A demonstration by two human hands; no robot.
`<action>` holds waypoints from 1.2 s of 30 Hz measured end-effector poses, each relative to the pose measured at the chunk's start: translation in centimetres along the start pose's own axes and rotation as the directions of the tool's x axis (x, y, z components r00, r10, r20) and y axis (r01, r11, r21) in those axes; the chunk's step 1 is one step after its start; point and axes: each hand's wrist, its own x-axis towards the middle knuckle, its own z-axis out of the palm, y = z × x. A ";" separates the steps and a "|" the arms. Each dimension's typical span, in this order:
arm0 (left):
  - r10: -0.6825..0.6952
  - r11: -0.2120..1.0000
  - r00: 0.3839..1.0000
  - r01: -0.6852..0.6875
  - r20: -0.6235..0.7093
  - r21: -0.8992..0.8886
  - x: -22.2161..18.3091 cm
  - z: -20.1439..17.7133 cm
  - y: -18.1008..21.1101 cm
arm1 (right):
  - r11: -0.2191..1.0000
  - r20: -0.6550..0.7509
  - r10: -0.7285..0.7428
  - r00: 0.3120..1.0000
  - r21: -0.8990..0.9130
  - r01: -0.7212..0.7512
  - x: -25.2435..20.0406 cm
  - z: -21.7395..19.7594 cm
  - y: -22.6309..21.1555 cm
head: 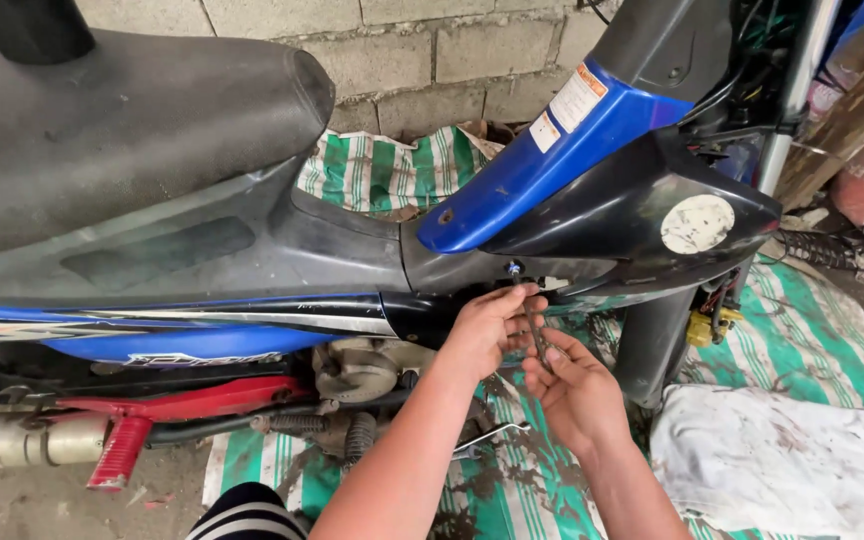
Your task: Adjusting components and bolts near the fuel tank area of a motorcycle using a wrench.
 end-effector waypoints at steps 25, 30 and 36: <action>-0.082 0.997 0.995 0.082 0.054 0.005 0.9 -0.4 -0.8 | 0.960 -0.009 -0.160 0.987 -0.235 0.154 -2.8 2.9 -1.8; -0.082 0.994 0.995 0.077 -0.063 -0.072 2.6 -0.5 -1.9 | 0.428 -0.038 -0.355 0.934 -0.895 0.126 -6.5 7.1 -4.9; -0.060 0.998 0.992 0.060 -0.112 -0.002 2.8 -1.0 -2.1 | -0.074 0.317 -0.420 0.850 -0.946 0.317 -5.8 4.5 -4.1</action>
